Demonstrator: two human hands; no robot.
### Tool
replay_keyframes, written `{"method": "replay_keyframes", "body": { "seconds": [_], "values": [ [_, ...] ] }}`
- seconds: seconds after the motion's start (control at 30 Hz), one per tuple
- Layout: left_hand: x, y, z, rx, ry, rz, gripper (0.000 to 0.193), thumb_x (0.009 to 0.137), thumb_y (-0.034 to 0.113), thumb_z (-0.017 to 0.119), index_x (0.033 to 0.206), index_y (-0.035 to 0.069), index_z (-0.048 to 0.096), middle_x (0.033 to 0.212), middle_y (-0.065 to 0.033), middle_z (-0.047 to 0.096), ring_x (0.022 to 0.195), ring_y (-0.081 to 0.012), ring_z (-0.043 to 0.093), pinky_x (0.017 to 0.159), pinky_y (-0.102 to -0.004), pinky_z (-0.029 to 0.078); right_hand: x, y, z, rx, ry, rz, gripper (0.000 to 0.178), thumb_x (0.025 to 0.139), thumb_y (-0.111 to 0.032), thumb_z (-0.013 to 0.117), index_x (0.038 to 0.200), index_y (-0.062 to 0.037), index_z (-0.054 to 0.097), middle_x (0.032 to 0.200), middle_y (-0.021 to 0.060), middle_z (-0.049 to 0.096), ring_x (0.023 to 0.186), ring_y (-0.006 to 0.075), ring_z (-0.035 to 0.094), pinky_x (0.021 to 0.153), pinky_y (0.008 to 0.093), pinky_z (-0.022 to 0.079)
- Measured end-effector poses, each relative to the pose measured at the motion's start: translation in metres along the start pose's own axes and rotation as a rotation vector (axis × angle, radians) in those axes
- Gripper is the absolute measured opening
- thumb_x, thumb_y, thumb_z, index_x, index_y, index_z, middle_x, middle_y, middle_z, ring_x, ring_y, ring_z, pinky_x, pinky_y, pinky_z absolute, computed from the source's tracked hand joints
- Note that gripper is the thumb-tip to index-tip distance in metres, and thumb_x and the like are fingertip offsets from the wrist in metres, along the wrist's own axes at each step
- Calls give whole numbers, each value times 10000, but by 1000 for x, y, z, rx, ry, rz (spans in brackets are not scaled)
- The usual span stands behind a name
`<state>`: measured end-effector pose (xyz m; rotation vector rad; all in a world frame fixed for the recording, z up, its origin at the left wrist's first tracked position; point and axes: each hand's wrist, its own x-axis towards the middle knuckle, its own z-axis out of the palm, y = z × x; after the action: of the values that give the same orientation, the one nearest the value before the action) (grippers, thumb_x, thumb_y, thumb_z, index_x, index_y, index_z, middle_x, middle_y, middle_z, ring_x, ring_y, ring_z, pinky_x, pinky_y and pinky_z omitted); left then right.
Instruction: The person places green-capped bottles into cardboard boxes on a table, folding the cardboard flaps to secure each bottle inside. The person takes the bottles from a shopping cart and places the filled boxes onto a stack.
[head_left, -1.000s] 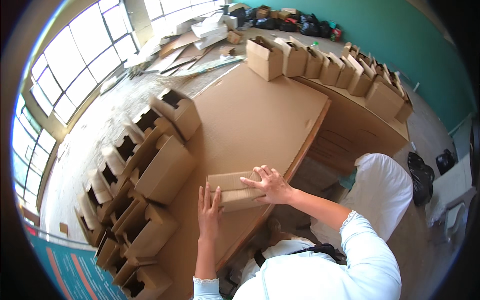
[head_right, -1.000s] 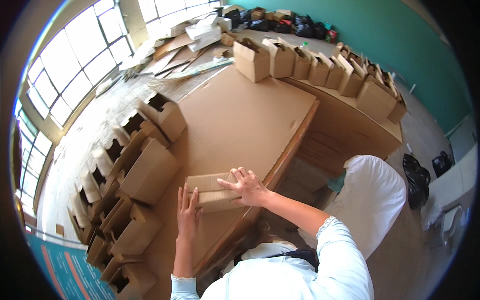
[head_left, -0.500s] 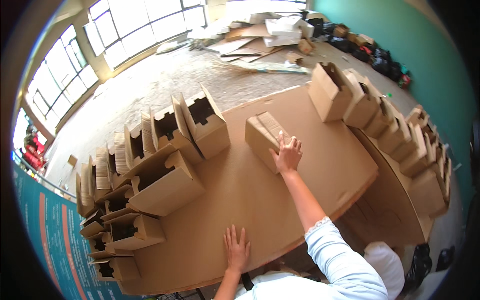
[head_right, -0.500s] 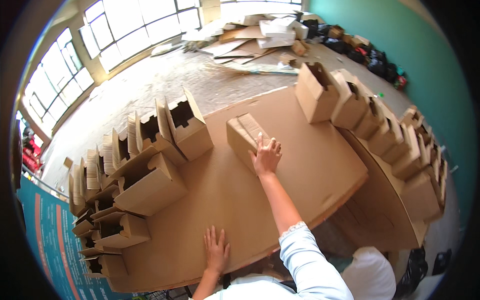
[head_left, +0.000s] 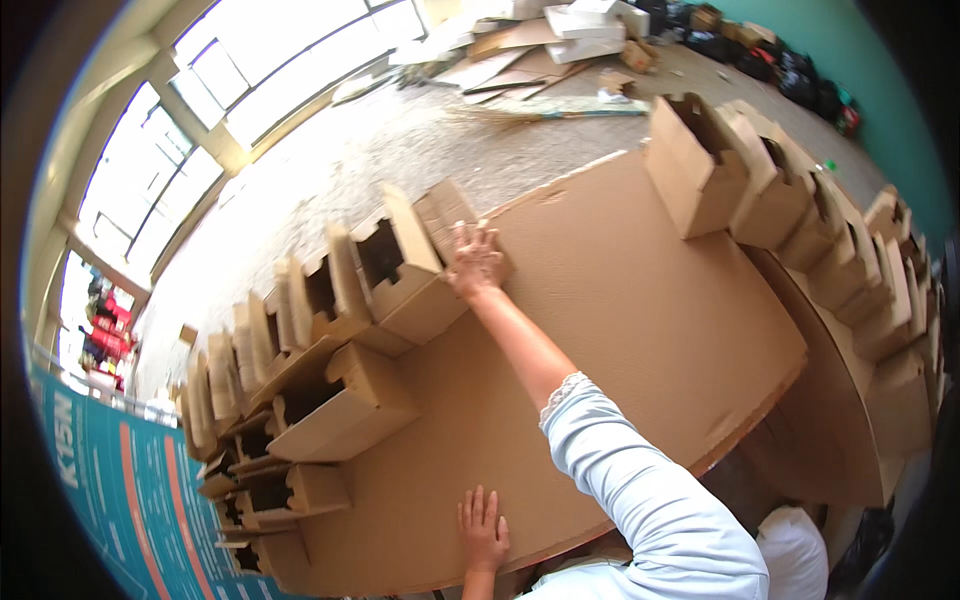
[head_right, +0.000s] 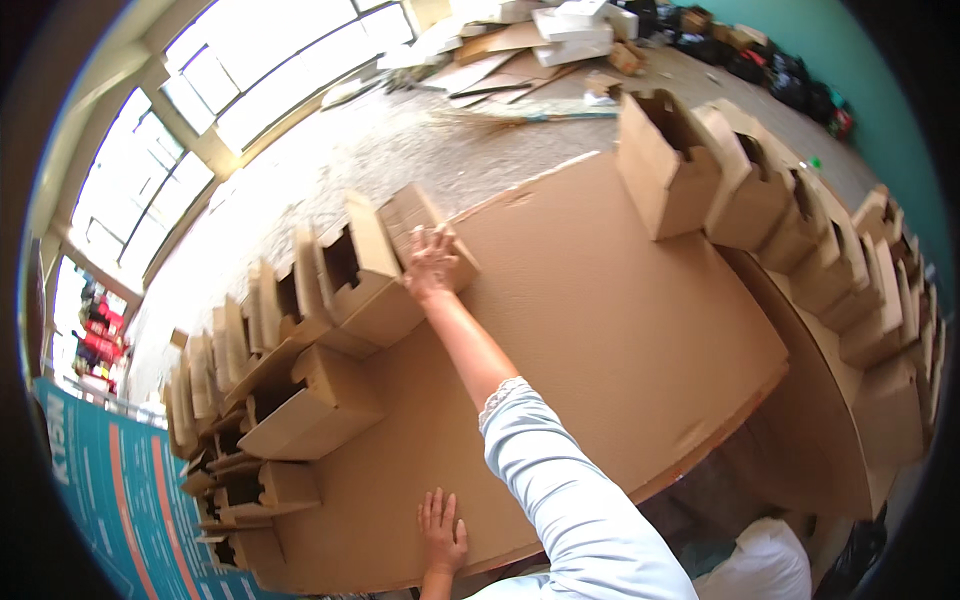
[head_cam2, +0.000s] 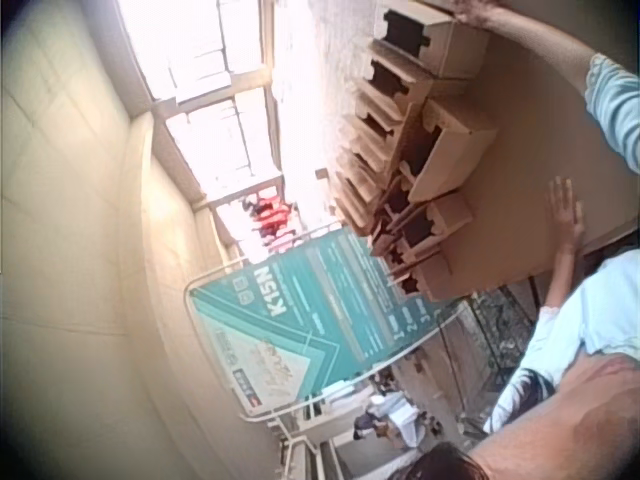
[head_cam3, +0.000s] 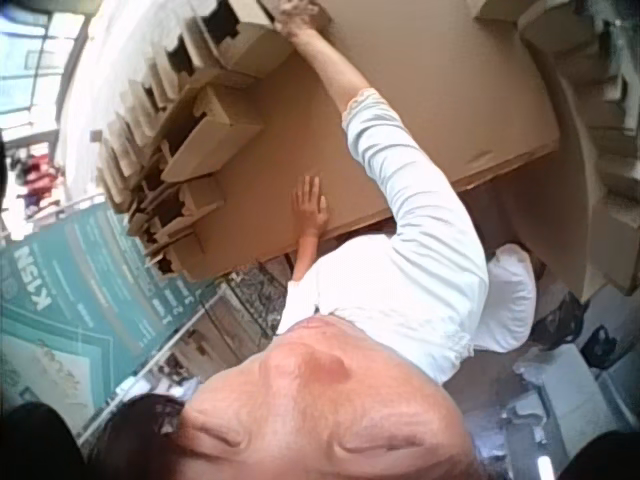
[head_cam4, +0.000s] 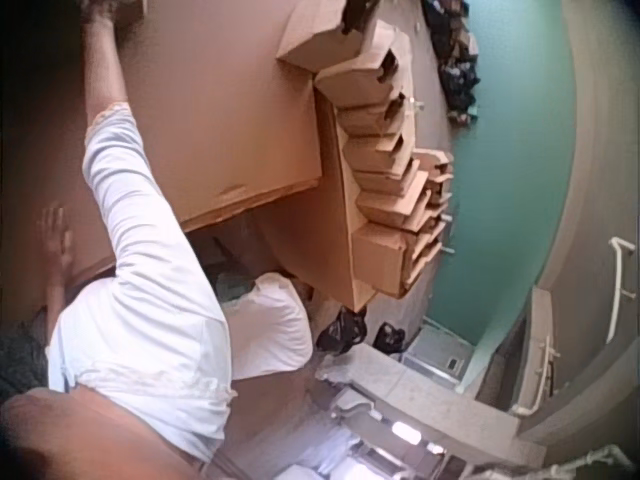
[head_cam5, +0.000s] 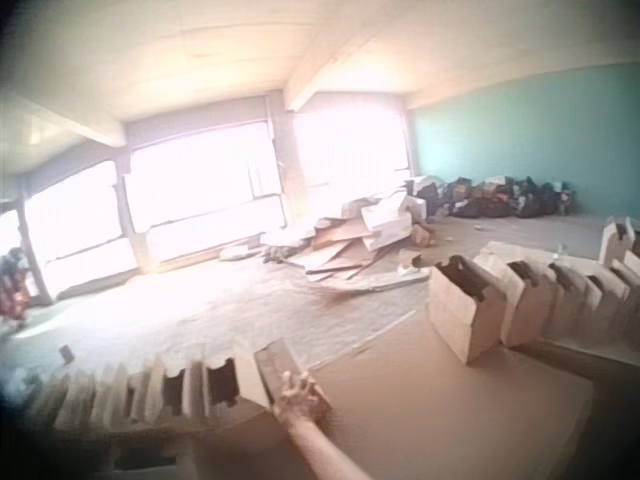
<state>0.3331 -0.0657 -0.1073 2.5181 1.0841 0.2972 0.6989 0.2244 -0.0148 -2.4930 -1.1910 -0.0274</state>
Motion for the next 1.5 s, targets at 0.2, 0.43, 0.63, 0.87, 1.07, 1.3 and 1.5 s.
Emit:
{"method": "replay_keyframes", "body": {
  "seconds": [0.2, 0.43, 0.63, 0.87, 1.07, 1.3, 1.5],
  "values": [
    [1, 0, 5, 9, 11, 25, 565, 840, 180, 578, 1394, 94, 507, 1510, -163, 397, 1416, -382, 317, 1167, -564, 218, 22, 74, -63, 251, -462, -221, 1247, 674, -730, 728, 1582, -190, 65, 1616, 250, -3, 1493, 417, 72, 1175, 585, 189],
    [0, 3, 1, 12, -2, 11, 582, 839, 176, 547, 1410, 87, 477, 1530, -161, 365, 1435, -376, 283, 1182, -552, 182, 101, 286, -180, -181, 819, 52, 946, 761, -396, 792, 1503, -74, 300, 1536, 155, 352, 1409, 313, 348, 1116, 538, 315],
    [0, -5, 9, 0, 39, 65, 577, 851, 186, 537, 1416, 86, 477, 1534, -151, 362, 1432, -373, 290, 1181, -539, 186, 75, 416, -180, -251, 396, 251, 393, 745, -215, 703, 1106, -85, 620, 1152, 137, 665, 1100, 308, 622, 973, 526, 456],
    [-4, 4, 3, 18, 86, 44, 552, 880, 192, 544, 1422, 115, 474, 1515, -128, 393, 1412, -354, 327, 1171, -519, 232, -9, 343, -185, 17, 275, -248, 229, 794, -206, 697, 870, 6, 650, 896, 224, 669, 918, 400, 640, 821, 486, 517],
    [-3, 6, -5, 25, 130, 53, 518, 891, 172, 557, 1399, 95, 486, 1501, -131, 404, 1397, -353, 345, 1170, -496, 254, -168, 239, -210, 177, -47, -340, 157, 757, -56, 743, 858, 24, 653, 774, 170, 591, 776, 327, 581, 666, 414, 445],
    [-47, -8, 7, -134, 206, 35, 479, 866, 101, 587, 1337, 40, 520, 1458, -180, 424, 1372, -366, 371, 1154, -477, 297, -278, 100, -207, 401, -418, -795, 113, 753, 16, 717, 838, 25, 642, 713, 113, 540, 726, 277, 528, 642, 374, 451],
    [-188, -44, -62, -310, 393, -83, 395, 811, 27, 614, 1206, 11, 608, 1326, -182, 541, 1238, -371, 506, 1050, -466, 416, -364, -30, -170, 441, -487, -1021, 83, 718, 42, 658, 762, 14, 594, 665, 118, 459, 669, 288, 461, 593, 389, 393]
  ]
}}
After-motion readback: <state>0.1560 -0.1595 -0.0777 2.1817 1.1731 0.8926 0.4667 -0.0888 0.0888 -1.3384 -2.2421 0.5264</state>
